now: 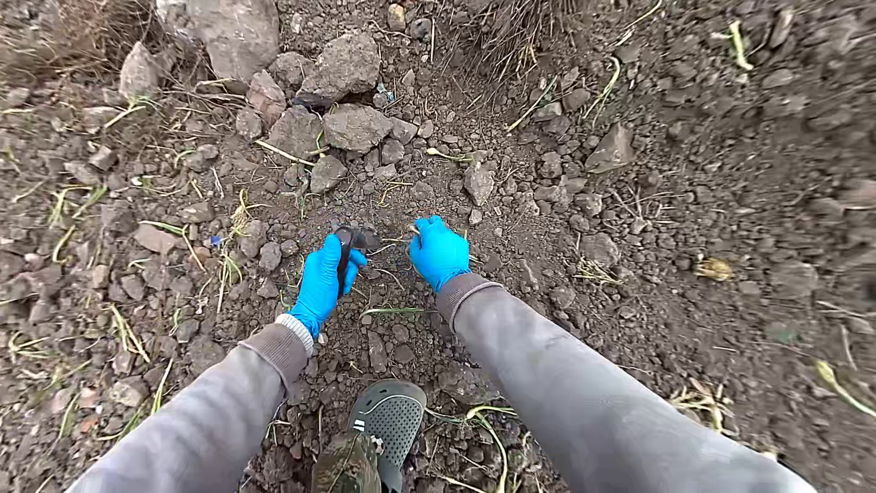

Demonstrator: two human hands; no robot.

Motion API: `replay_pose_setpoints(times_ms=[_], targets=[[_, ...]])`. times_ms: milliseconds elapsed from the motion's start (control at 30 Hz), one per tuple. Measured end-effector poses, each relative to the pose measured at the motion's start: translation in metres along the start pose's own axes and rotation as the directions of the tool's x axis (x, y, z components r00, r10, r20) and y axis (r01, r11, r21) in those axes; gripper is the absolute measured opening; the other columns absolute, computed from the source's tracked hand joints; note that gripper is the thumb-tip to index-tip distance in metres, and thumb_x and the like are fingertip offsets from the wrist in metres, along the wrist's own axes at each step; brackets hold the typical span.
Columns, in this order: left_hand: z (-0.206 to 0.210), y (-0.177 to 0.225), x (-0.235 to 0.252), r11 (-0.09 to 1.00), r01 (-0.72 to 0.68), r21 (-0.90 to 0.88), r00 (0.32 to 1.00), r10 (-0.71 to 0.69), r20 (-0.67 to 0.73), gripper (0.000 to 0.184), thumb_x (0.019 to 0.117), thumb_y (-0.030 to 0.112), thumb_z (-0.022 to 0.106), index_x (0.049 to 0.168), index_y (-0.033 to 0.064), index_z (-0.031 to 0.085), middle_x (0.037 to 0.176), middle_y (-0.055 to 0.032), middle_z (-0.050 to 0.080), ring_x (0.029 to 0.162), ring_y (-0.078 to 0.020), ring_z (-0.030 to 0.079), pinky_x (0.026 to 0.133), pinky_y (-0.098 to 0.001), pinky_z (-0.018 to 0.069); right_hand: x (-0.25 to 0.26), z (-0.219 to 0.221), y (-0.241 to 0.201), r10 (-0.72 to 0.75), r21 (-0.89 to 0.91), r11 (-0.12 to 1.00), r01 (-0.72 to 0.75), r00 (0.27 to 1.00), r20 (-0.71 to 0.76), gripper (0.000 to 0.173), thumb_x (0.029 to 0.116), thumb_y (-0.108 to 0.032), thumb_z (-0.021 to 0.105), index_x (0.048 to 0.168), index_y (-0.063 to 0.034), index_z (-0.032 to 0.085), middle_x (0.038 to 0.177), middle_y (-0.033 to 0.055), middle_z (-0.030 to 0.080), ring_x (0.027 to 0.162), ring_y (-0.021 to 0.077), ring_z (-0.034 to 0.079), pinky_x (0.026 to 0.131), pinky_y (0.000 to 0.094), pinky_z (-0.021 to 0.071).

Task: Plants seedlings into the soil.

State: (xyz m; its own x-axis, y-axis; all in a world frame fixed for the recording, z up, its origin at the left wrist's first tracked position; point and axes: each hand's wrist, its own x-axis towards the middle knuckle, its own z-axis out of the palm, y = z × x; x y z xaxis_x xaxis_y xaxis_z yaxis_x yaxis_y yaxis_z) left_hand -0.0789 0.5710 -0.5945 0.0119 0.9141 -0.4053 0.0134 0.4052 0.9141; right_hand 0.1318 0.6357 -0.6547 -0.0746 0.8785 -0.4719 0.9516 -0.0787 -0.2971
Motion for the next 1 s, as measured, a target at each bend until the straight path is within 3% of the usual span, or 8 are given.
replay_pose_setpoints(times_ms=[200,333,533,600,700,833,900,1000], targets=[[0.006,0.054,-0.027,0.992,-0.050,0.116,0.998,0.045,0.049,0.070,0.1090,0.052,0.014,0.093,0.0100,0.069,0.054,0.0069,0.054,0.043,-0.0054,0.048,0.043,-0.0227,0.0438,-0.151,-0.021,0.095,-0.001,0.109,0.994,-0.004,0.999,0.039,0.033,0.1079,-0.036,0.052,0.112,-0.0134,0.075,0.107,0.0111,0.073,0.098,0.0322,0.072,0.080,0.0592,0.0555],[0.011,0.085,-0.113,0.997,-0.077,0.005,0.977,0.075,0.200,0.076,0.1035,0.064,0.007,0.096,0.0158,0.066,0.058,0.0062,0.058,0.044,-0.0061,0.050,0.042,-0.0213,0.0451,-0.295,0.022,0.123,-0.047,0.166,0.985,0.039,0.998,0.046,0.034,0.1046,-0.021,0.052,0.132,-0.0176,0.071,0.112,0.0094,0.072,0.092,0.0284,0.073,0.077,0.0542,0.0597],[-0.001,0.086,-0.264,1.000,0.007,-0.022,0.866,0.005,0.501,0.075,0.0853,0.086,0.043,0.107,0.0199,0.071,0.077,0.0013,0.070,0.052,-0.0071,0.059,0.048,-0.0209,0.0487,-0.442,0.106,0.113,0.096,0.225,0.964,-0.145,0.972,0.212,0.026,0.1054,-0.023,0.054,0.120,-0.0183,0.075,0.112,0.0068,0.075,0.095,0.0267,0.075,0.081,0.0525,0.0604],[0.002,0.098,-0.294,0.996,-0.030,0.085,0.775,-0.031,0.632,0.066,0.0892,0.081,0.044,0.103,0.0230,0.071,0.078,0.0090,0.069,0.063,-0.0004,0.062,0.059,-0.0168,0.0510,-0.462,0.124,0.107,0.127,0.209,0.960,-0.186,0.955,0.269,0.028,0.1063,-0.025,0.052,0.121,-0.0178,0.075,0.116,0.0077,0.072,0.100,0.0274,0.072,0.084,0.0513,0.0593],[0.056,0.092,-0.308,0.972,-0.133,0.195,0.722,-0.040,0.691,0.042,0.0975,0.054,0.055,0.082,0.0197,0.073,0.062,0.0099,0.061,0.051,0.0043,0.051,0.047,-0.0118,0.0419,-0.473,0.129,0.095,0.147,0.190,0.963,-0.191,0.964,0.222,0.025,0.1054,-0.025,0.055,0.115,-0.0158,0.076,0.110,0.0086,0.071,0.095,0.0276,0.072,0.078,0.0500,0.0595],[0.099,-0.015,-0.289,0.839,-0.194,0.508,0.563,-0.329,0.758,0.047,0.1041,0.048,0.051,0.081,0.0123,0.072,0.059,0.0065,0.054,0.050,-0.0035,0.046,0.050,-0.0247,0.0388,-0.473,0.124,0.079,0.112,0.180,0.978,-0.102,0.993,-0.047,0.018,0.1005,-0.020,0.061,0.101,-0.0090,0.076,0.095,0.0120,0.070,0.083,0.0307,0.072,0.066,0.0508,0.0584],[0.099,-0.036,-0.289,0.838,-0.151,0.524,0.574,-0.357,0.737,0.050,0.1046,0.050,0.048,0.081,0.0115,0.071,0.058,0.0066,0.050,0.050,-0.0039,0.043,0.050,-0.0247,0.0372,-0.463,0.129,0.073,0.082,0.152,0.986,-0.068,0.993,-0.085,0.017,0.0995,-0.018,0.062,0.099,-0.0085,0.076,0.094,0.0129,0.071,0.083,0.0323,0.072,0.065,0.0524,0.0582],[0.077,-0.030,-0.307,0.906,0.027,0.423,0.700,-0.319,0.639,0.056,0.1009,0.058,0.048,0.081,0.0103,0.072,0.052,0.0062,0.047,0.042,-0.0021,0.039,0.041,-0.0179,0.0317,-0.435,0.147,0.050,0.112,0.121,0.984,-0.134,0.979,0.173,0.019,0.1007,-0.019,0.059,0.104,-0.0083,0.074,0.108,0.0135,0.071,0.096,0.0340,0.071,0.077,0.0549,0.0575]])
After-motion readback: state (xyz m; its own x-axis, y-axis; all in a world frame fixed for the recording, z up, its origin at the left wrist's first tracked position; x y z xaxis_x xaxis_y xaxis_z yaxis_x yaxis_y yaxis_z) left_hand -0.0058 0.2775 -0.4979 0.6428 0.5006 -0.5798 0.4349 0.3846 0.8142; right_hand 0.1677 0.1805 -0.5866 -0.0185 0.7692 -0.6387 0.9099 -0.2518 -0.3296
